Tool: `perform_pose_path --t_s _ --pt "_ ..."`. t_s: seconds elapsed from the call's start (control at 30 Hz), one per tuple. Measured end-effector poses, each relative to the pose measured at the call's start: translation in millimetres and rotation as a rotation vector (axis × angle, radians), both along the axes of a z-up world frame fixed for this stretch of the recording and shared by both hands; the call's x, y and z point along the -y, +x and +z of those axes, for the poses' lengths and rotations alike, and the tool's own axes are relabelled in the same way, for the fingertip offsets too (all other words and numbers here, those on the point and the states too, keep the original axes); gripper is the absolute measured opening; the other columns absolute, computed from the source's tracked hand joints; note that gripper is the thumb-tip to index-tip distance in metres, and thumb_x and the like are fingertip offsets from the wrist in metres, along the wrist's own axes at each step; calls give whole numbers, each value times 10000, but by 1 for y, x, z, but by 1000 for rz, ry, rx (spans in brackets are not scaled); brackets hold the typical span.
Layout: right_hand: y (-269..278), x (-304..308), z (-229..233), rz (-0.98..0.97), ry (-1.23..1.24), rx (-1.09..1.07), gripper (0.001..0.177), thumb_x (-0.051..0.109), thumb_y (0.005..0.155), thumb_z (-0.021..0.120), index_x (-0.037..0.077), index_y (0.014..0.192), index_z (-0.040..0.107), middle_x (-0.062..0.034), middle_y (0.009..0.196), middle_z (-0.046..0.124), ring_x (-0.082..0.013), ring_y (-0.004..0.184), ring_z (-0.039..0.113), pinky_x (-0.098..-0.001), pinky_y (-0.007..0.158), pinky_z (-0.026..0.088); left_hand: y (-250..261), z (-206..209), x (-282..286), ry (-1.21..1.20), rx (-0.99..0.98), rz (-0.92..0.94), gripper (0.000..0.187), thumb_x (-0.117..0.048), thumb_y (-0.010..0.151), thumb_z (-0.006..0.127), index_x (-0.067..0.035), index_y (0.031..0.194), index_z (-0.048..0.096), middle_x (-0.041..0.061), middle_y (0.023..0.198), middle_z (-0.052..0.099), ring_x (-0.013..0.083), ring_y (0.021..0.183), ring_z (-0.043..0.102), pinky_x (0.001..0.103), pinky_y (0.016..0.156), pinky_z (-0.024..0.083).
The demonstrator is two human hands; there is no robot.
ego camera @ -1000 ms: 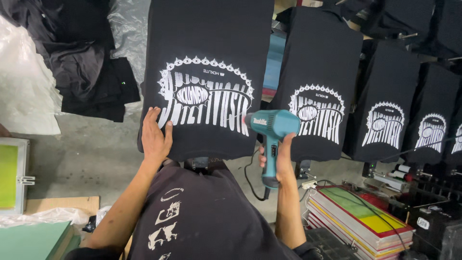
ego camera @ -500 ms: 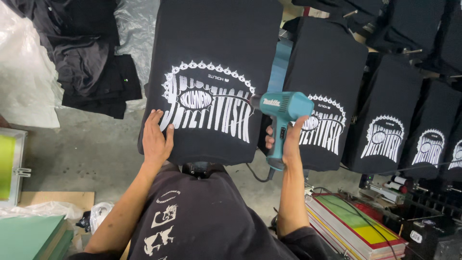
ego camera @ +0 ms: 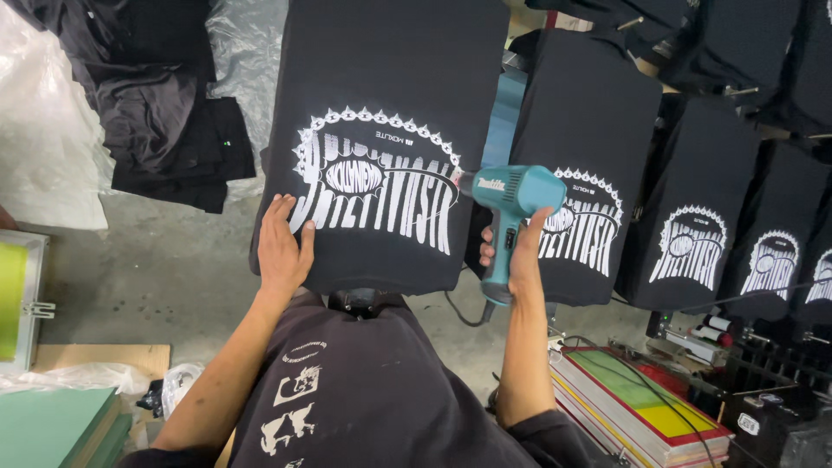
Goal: The person uses a handheld heat gun to apply heat to a white graphic printed on a black t-shirt. They move the heat gun over the design while holding the shirt steady with their other hand, then move to the next shirt in the row.
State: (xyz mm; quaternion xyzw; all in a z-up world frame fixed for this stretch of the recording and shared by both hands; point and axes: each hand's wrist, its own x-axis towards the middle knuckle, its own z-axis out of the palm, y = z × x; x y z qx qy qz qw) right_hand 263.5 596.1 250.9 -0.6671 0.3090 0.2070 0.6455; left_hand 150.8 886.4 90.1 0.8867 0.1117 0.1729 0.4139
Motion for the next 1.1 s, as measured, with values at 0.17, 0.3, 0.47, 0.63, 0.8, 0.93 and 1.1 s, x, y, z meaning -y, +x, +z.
perform_pose_path --t_s 0.17,0.3,0.47,0.63,0.8,0.93,1.1 --pt "-15 -2 9 1 -6 -32 879 882 718 158 92 860 516 -83 648 516 -166 449 522 -288 368 491 0 4 1 -12 12 -6 404 -135 946 574 40 1286 442 205 1233 499 405 1260 435 481 1001 396" --pt "-29 12 -12 3 -17 -29 887 909 693 178 105 885 500 -75 655 511 -168 458 531 -300 378 502 -1 4 0 -31 2 -10 405 -149 954 561 37 1292 439 206 1244 495 398 1276 422 482 1006 390" --pt "-34 5 2 29 1 -81 940 924 670 162 83 871 529 -86 645 517 -170 447 522 -299 362 489 -1 4 0 -23 -3 -16 404 -149 955 564 40 1289 439 213 1239 494 406 1268 426 484 998 394" --pt "-23 7 -10 29 -13 -37 909 906 699 165 91 861 532 -72 650 526 -165 464 545 -301 385 507 -1 5 0 -7 -5 -12 401 -150 953 570 36 1283 440 212 1230 497 408 1264 431 484 993 397" --pt "-3 2 -21 -25 8 21 827 862 744 190 112 912 495 -70 659 515 -163 467 532 -287 387 500 -2 8 -1 -33 -16 -13 402 -139 946 570 38 1286 448 218 1226 505 410 1259 437 492 995 398" --pt "9 -6 -11 23 24 3 874 884 710 145 105 872 507 -78 652 521 -171 452 526 -300 367 488 -2 3 0 -31 -14 5 418 -150 942 577 33 1295 449 215 1236 506 402 1265 435 484 1006 391" --pt "10 -12 -8 28 16 49 842 881 712 169 125 886 497 -80 653 518 -171 452 527 -299 369 495 -2 6 0 -44 -27 -4 410 -149 950 564 29 1297 440 213 1236 504 396 1264 436 485 1005 391"
